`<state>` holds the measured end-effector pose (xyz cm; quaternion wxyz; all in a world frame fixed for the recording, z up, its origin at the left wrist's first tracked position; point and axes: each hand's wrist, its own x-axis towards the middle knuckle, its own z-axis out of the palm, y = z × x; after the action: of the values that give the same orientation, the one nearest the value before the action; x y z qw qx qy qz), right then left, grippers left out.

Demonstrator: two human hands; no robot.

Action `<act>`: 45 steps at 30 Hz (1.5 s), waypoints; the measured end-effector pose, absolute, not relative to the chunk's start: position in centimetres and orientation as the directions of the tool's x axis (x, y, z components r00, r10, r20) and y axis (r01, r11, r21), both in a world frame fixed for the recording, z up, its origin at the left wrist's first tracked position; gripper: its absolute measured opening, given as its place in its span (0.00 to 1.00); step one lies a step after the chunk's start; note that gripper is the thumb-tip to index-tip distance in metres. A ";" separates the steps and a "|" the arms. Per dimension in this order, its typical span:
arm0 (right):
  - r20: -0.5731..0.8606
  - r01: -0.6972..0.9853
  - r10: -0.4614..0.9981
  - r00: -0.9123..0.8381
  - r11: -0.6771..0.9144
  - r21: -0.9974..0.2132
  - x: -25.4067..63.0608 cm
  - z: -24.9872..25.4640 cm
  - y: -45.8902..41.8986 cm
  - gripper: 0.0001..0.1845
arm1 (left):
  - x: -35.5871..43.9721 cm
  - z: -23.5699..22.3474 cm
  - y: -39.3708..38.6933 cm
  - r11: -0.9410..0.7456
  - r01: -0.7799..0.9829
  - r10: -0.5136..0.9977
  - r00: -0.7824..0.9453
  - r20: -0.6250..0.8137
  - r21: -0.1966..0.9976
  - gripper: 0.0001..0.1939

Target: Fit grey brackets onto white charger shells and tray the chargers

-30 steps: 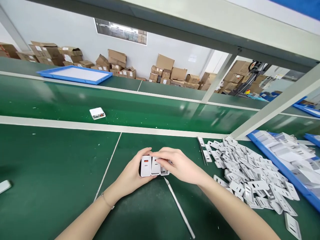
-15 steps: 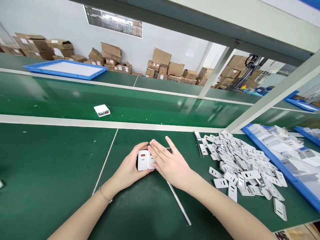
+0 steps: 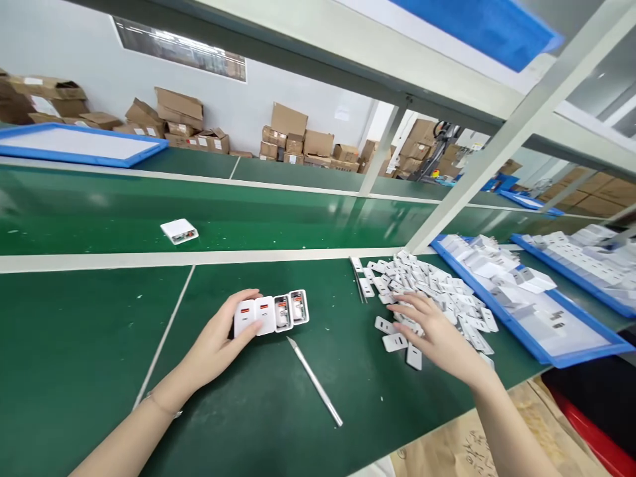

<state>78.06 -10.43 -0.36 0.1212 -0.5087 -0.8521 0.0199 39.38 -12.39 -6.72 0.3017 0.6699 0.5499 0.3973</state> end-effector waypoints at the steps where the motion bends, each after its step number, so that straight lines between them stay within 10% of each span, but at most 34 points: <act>1: 0.134 0.864 0.871 -0.473 0.488 -0.123 78.7 -0.6 -10.8 0.18 | 39.5 -6.6 -12.4 -0.198 0.495 0.979 0.060 0.195 0.846 0.23; 8: -0.018 0.853 0.854 -0.520 0.517 -0.073 78.9 -1.5 -11.4 0.14 | 39.9 -5.9 -12.7 -0.116 0.467 0.986 -0.056 0.160 0.876 0.22; 13: -0.003 0.781 0.818 -0.575 0.548 -0.301 79.0 -0.9 -10.8 0.03 | 39.7 -5.5 -12.6 -0.187 0.553 0.955 -0.092 0.283 0.812 0.20; 18: -0.020 0.675 0.799 -0.601 0.494 -0.548 76.7 0.7 -9.2 0.13 | 40.8 -5.0 -13.2 -0.302 0.680 0.924 0.037 0.380 0.668 0.24; 31: 0.138 0.272 0.570 -0.810 0.574 -0.772 61.7 1.5 -5.5 0.09 | 42.3 -5.6 -12.4 -0.396 0.677 0.881 0.090 0.464 0.620 0.39; 45: 0.411 0.392 0.316 -0.855 0.913 0.116 61.5 -3.5 -6.4 0.25 | 42.0 -6.4 -12.1 -0.403 0.686 0.876 0.097 0.473 0.606 0.36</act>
<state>61.47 -6.37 -3.47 0.1956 -0.1847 -0.9581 -0.0980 41.99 -12.10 -6.43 0.1163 0.7312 0.5341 0.4081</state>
